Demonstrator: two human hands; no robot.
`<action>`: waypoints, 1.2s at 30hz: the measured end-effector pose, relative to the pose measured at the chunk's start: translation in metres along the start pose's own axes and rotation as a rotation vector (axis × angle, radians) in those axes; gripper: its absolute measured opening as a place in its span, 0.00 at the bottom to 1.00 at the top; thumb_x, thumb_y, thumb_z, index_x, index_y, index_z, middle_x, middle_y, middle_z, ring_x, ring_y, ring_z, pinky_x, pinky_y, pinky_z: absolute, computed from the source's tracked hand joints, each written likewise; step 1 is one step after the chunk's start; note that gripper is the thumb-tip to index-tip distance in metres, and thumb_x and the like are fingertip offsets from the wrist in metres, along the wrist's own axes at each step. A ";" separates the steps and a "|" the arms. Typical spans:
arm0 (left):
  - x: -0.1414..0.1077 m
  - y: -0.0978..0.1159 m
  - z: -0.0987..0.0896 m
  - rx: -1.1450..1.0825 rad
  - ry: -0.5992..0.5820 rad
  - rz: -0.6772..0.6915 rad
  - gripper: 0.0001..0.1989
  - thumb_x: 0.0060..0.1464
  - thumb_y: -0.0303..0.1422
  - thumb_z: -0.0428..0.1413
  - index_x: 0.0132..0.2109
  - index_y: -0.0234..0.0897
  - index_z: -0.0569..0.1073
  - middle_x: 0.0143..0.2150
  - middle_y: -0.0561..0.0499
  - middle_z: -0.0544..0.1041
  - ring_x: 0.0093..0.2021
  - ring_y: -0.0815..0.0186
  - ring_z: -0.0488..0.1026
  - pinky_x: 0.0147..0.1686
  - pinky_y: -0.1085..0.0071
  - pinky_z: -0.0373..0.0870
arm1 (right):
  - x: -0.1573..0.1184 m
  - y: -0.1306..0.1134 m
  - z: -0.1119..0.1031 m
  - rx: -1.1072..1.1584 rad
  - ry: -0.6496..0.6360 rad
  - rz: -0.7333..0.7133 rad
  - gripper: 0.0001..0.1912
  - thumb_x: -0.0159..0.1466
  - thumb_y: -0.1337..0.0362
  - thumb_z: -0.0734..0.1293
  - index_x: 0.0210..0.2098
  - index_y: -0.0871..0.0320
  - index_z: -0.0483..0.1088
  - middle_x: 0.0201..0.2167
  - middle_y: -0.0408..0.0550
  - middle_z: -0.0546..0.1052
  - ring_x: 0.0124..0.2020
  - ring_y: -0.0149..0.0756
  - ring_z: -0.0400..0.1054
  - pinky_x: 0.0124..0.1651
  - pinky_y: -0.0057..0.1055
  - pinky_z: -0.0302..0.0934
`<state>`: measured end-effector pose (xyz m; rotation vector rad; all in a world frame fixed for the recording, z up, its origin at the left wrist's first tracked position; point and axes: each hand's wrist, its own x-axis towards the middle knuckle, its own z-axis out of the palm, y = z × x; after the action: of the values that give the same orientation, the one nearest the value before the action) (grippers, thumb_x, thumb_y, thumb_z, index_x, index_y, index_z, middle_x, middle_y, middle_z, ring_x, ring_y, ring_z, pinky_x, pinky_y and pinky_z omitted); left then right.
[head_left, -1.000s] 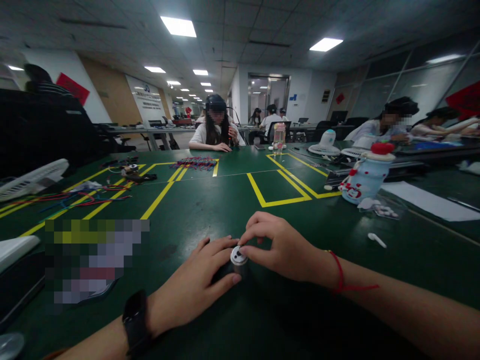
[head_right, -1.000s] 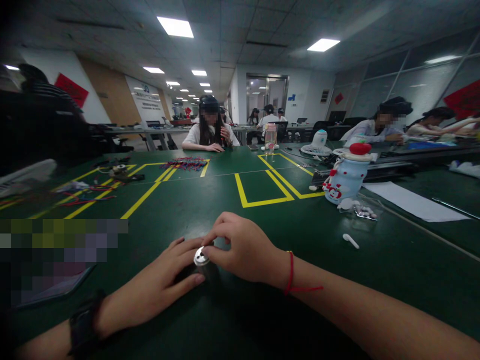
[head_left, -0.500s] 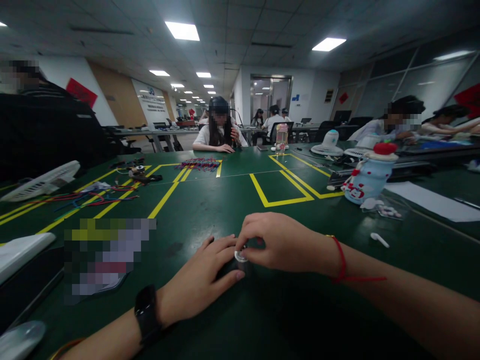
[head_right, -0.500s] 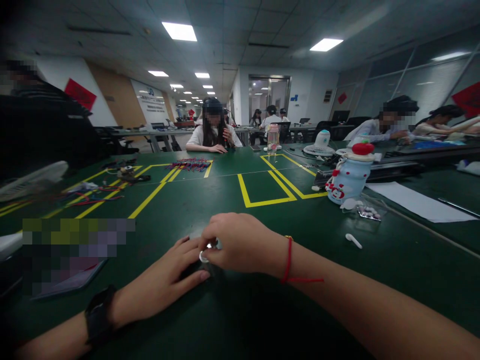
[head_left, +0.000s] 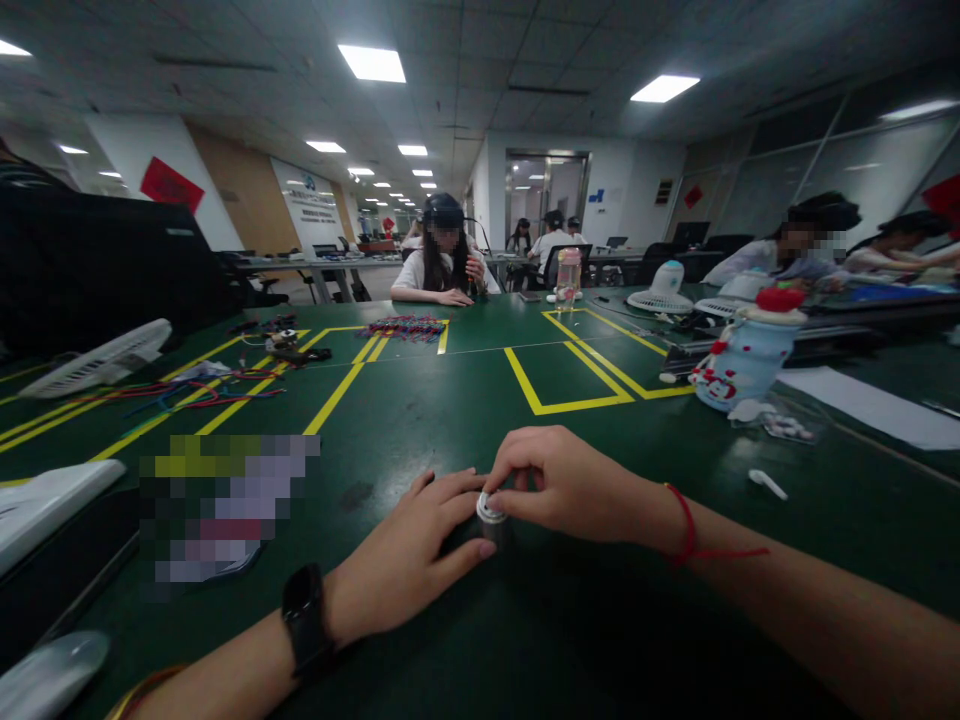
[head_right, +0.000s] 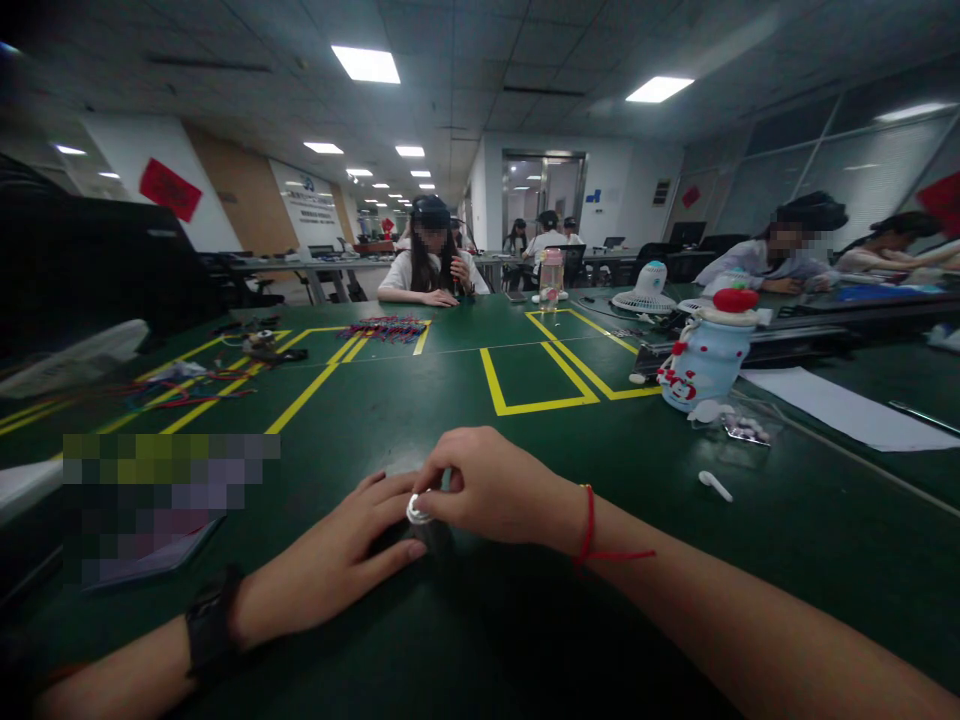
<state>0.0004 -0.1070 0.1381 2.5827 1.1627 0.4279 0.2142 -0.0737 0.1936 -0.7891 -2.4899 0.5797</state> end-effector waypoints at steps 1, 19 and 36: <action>0.000 0.000 0.000 -0.001 0.000 0.002 0.23 0.63 0.37 0.53 0.63 0.53 0.59 0.64 0.52 0.62 0.63 0.55 0.58 0.62 0.45 0.46 | 0.000 -0.001 0.000 0.003 -0.009 -0.001 0.08 0.60 0.63 0.68 0.34 0.61 0.76 0.30 0.45 0.74 0.28 0.27 0.65 0.31 0.25 0.58; 0.001 0.003 -0.001 -0.027 0.001 -0.032 0.20 0.64 0.40 0.51 0.61 0.51 0.62 0.65 0.51 0.61 0.65 0.54 0.56 0.63 0.43 0.45 | -0.040 0.112 -0.017 0.204 0.408 0.535 0.18 0.63 0.57 0.60 0.40 0.65 0.73 0.32 0.52 0.75 0.28 0.33 0.68 0.30 0.30 0.61; 0.009 -0.005 0.001 -0.014 0.008 -0.002 0.19 0.63 0.37 0.53 0.60 0.49 0.63 0.63 0.49 0.63 0.62 0.55 0.59 0.62 0.48 0.49 | -0.003 0.019 0.009 0.350 0.080 0.165 0.11 0.59 0.59 0.69 0.36 0.60 0.76 0.34 0.46 0.73 0.29 0.27 0.64 0.32 0.25 0.59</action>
<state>0.0029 -0.0971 0.1370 2.5701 1.1609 0.4440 0.2195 -0.0635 0.1761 -0.8617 -2.1784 0.9890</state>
